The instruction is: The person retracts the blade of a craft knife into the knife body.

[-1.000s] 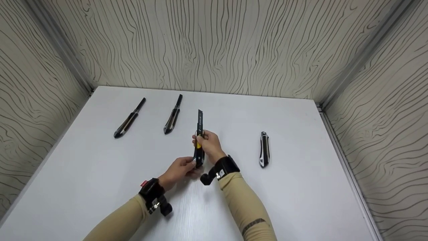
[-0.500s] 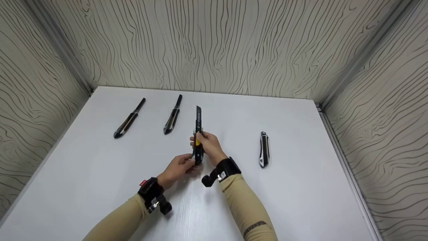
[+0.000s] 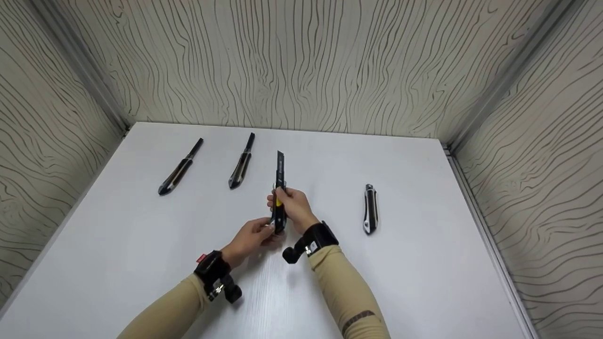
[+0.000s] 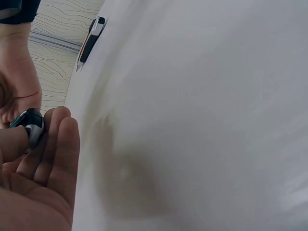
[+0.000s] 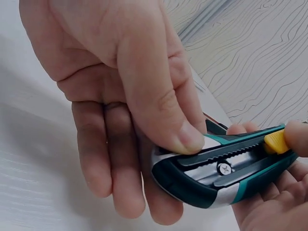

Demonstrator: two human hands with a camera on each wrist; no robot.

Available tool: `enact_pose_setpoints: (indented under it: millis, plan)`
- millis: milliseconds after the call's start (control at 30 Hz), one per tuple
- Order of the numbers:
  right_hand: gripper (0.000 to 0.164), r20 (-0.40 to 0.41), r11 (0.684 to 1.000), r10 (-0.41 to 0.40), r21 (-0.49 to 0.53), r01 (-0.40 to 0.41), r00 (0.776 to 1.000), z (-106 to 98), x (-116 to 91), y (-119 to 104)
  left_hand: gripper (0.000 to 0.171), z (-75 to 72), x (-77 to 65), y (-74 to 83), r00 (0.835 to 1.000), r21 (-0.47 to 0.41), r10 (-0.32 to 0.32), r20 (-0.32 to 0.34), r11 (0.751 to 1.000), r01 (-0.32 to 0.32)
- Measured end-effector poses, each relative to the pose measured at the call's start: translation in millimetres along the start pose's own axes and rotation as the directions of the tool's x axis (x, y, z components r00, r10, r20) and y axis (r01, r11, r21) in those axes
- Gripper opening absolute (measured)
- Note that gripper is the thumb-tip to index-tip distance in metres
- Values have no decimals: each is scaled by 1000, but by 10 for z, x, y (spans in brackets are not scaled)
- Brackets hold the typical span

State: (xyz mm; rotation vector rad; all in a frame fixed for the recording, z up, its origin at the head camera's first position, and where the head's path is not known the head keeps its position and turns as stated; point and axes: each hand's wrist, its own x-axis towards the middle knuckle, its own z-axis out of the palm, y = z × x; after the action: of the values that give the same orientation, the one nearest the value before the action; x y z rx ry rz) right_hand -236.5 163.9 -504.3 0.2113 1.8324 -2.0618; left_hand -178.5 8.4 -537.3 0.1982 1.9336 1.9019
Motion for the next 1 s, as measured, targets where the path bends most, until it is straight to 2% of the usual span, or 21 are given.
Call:
enact_pose_setpoints:
  millis: [267,633,1000]
  plan:
    - [41,-26,999,-37,-15,37,999,45,19,31,24,-11,24,0,1000,-21,-27,-10,999,27]
    - [40,0,998,-61,-30,61,998,48,-2,24,24,0,14,-20,1000,-15,10,-14,1000,-10]
    - [39,3,998,-43,-41,43,999,62,-3,26,24,-13,19,-9,1000,-20,-17,-18,1000,17]
